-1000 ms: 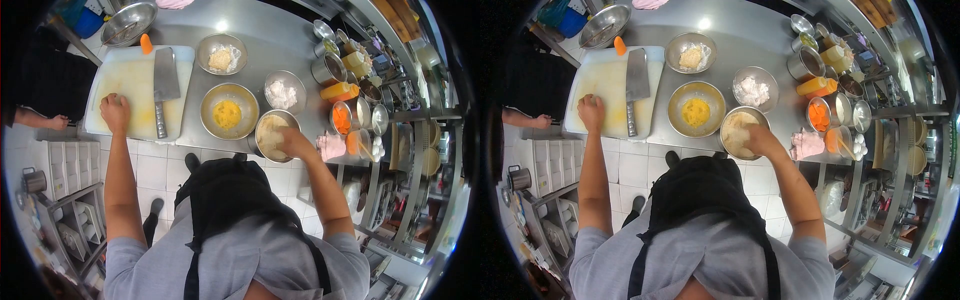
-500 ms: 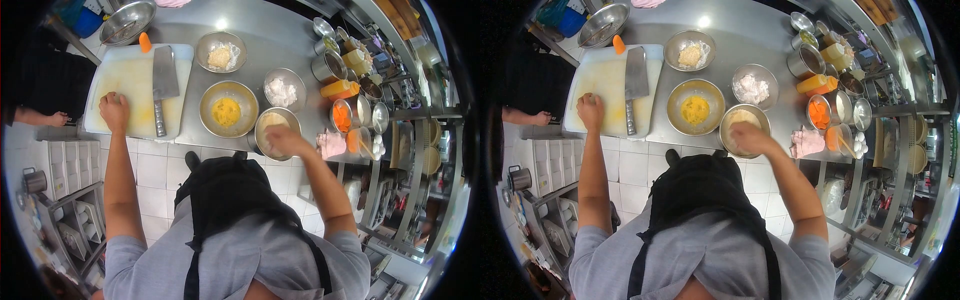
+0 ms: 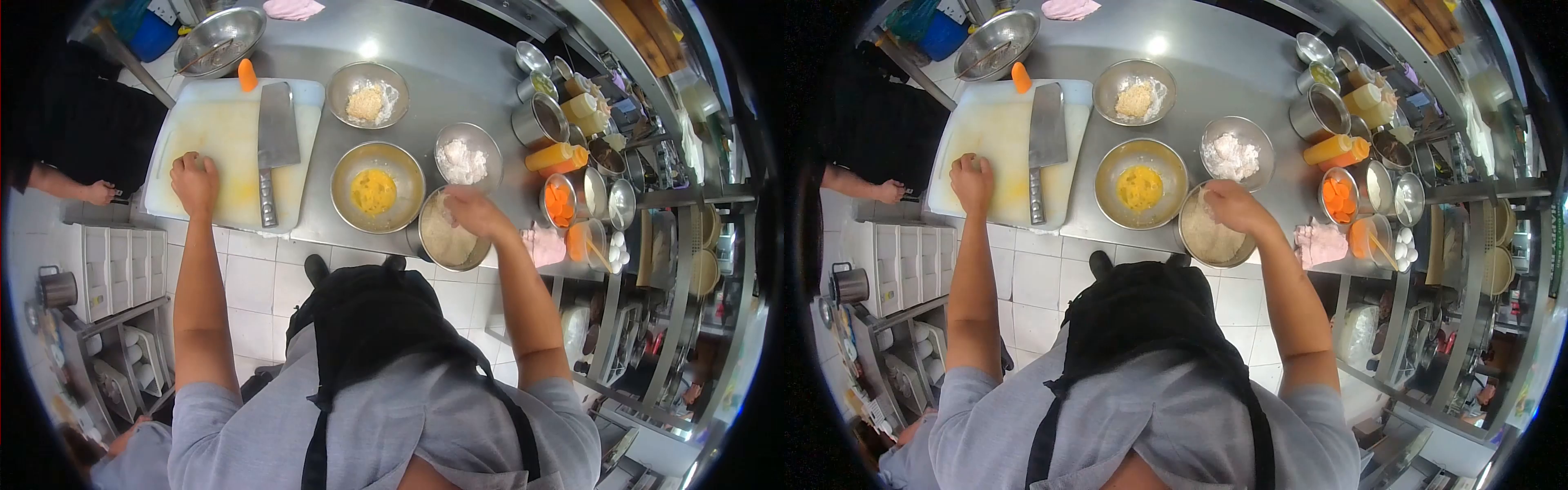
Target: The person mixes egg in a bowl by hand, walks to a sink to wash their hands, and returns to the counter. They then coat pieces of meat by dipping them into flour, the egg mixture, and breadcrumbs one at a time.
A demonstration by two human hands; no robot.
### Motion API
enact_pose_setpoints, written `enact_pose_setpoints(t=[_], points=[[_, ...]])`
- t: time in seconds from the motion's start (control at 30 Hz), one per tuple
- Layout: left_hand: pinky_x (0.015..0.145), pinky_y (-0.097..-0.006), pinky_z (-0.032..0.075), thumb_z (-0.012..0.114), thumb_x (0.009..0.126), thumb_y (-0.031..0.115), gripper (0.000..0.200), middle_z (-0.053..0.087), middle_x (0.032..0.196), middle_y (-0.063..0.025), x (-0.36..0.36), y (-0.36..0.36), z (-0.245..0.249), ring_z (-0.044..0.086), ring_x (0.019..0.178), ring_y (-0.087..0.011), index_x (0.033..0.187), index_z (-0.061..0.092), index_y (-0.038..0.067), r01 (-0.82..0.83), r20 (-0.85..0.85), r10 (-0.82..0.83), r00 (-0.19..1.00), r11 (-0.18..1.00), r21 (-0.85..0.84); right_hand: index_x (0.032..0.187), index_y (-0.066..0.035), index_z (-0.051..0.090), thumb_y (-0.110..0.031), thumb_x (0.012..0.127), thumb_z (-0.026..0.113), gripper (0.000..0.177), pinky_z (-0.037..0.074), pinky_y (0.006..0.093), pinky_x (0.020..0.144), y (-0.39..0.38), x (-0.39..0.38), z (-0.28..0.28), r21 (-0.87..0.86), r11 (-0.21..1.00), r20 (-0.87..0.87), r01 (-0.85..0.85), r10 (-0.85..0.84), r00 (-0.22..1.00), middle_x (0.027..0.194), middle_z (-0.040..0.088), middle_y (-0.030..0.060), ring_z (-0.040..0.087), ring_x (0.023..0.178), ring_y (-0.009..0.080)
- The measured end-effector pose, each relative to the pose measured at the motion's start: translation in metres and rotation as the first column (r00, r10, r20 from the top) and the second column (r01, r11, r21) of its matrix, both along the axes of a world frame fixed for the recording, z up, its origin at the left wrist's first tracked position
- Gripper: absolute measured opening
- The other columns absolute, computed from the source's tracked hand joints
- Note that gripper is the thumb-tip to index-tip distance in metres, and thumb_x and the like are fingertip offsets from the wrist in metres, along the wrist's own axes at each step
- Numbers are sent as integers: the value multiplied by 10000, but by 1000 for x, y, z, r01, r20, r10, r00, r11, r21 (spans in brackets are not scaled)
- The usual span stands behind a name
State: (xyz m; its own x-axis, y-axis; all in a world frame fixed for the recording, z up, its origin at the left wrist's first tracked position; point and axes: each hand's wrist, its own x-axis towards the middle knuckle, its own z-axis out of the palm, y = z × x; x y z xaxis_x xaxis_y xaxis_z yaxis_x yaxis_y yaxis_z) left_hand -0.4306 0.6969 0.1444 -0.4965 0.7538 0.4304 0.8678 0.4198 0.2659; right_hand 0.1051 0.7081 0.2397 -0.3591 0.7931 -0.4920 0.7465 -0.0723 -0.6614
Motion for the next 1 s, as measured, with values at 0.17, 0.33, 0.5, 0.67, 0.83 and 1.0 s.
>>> enact_pose_setpoints(t=[0.17, 0.33, 0.5, 0.67, 0.83, 1.0], points=[[938, -490, 456, 614, 889, 249, 314, 627, 1178, -185, 0, -2, 0, 569, 1087, -372, 1123, 670, 48, -3, -8, 3, 1000, 1000, 23, 995, 36, 608, -229, 929, 503, 293, 476, 463, 831, 4, 8, -12, 156, 983, -44, -94, 102, 994, 963, 637, 254, 612, 929, 415], [932, -493, 454, 620, 886, 245, 300, 621, 1185, -180, 0, -1, -1, 562, 1090, -368, 1109, 666, 51, 18, -4, -18, 1000, 1000, 23, 985, 30, 615, -190, 921, 506, 253, 468, 483, 839, -3, 5, -7, 76, 991, 41, -107, 104, 994, 967, 640, 257, 622, 958, 393], [938, -493, 451, 617, 884, 242, 305, 621, 1182, -181, -1, 0, -2, 558, 1094, -367, 1115, 662, 48, 12, -6, -12, 1000, 1000, 24, 1064, 37, 592, -226, 882, 604, 321, 494, 471, 906, -21, 29, 20, 146, 979, 174, -143, 117, 978, 1029, 640, 251, 633, 1042, 370], [945, -492, 449, 614, 882, 238, 310, 621, 1179, -183, 0, 1, -2, 557, 1094, -368, 1119, 661, 43, 8, -15, -8, 1000, 1000, 12, 1187, 74, 517, -163, 774, 714, 515, 504, 522, 949, -65, 10, 4, 275, 891, 561, -360, 155, 813, 1191, 557, 323, 592, 1077, 510], [955, -489, 448, 616, 895, 257, 330, 612, 1204, -184, 1, 0, 2, 553, 1112, -376, 1143, 649, 41, 4, 12, -3, 1000, 1000, -14, 1092, 54, 585, -127, 762, 675, 387, 508, 507, 886, -46, 30, -13, 336, 906, 394, -257, 113, 912, 1087, 626, 305, 617, 1017, 476], [953, -488, 448, 624, 878, 236, 318, 616, 1192, -173, 5, -2, 3, 555, 1110, -362, 1133, 659, 48, -1, -1, 1, 1000, 1000, 9, 1024, 15, 633, -152, 799, 639, 280, 506, 493, 853, -27, 10, 45, 332, 937, 191, -112, 49, 980, 996, 694, 236, 654, 961, 432]])
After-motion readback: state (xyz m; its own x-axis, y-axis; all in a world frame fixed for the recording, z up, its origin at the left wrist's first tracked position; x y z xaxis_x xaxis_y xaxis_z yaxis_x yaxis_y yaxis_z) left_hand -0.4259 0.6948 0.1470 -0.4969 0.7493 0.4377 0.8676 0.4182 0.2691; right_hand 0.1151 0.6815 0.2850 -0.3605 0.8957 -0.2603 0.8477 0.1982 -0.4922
